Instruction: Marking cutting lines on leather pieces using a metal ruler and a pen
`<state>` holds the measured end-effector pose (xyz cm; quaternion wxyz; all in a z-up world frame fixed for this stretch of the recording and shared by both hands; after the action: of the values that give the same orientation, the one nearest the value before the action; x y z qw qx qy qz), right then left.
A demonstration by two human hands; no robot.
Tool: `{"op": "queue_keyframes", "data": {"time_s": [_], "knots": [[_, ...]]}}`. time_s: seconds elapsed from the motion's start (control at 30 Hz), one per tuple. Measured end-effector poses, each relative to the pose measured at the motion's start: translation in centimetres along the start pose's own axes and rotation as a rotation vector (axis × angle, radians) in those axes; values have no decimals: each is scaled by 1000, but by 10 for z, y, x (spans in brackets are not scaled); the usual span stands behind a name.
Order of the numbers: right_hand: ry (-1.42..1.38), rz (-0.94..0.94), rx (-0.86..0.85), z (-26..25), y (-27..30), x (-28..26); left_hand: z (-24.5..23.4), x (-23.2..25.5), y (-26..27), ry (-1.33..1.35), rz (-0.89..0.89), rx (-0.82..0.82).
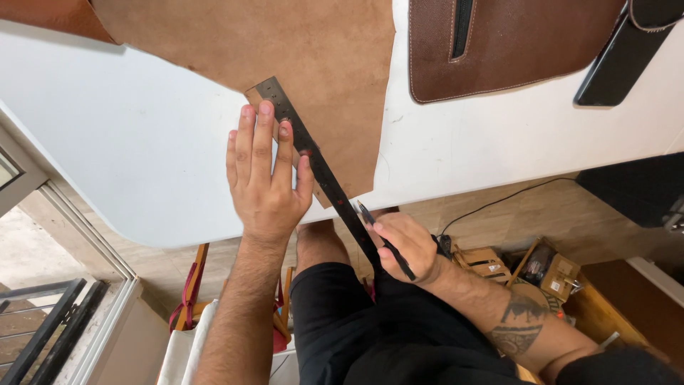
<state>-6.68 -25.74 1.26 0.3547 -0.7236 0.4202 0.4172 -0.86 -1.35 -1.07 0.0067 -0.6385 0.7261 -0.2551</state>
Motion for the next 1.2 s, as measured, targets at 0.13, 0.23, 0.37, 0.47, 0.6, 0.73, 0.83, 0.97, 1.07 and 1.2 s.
{"op": "queue_keyframes", "data": {"time_s": [0.13, 0.23, 0.37, 0.47, 0.6, 0.73, 0.83, 0.97, 1.07, 1.2], "knots": [[-51, -48, 0, 7, -18, 2, -1, -1, 0, 9, 11, -1], [-65, -49, 11, 11, -16, 6, 0, 0, 2, 11, 5, 2], [-58, -60, 16, 12, -12, 9, 0, 0, 2, 11, -2, -6], [-53, -52, 16, 12, -12, 9, 0, 1, 1, 10, 4, -1], [-44, -43, 12, 12, -11, 7, 0, 1, 2, 17, -2, -2], [0, -27, 10, 14, -18, 2, 0, 1, 3, 20, -6, -6], [4, -34, 6, 18, -35, 1, -1, 0, 1, 10, 2, -1], [21, -20, -7, 20, -63, -1, -2, 1, 0, -1, -13, -6], [60, -31, -27, 24, -82, 0, -3, 1, 0, 3, -21, -18], [84, -55, -31, 30, -110, -1, -5, 2, -2, 7, -28, -20]]}}
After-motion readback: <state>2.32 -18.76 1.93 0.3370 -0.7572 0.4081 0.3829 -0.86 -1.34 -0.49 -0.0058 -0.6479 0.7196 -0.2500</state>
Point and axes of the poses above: each hand's wrist, its own y-axis away from the middle knuckle, its own z-axis out of the palm, x = y × z, the point moved 1 cm from there along -y, towards the middle knuckle, and after that the axes turned 7 degrees about z, right-handed, at the moved point
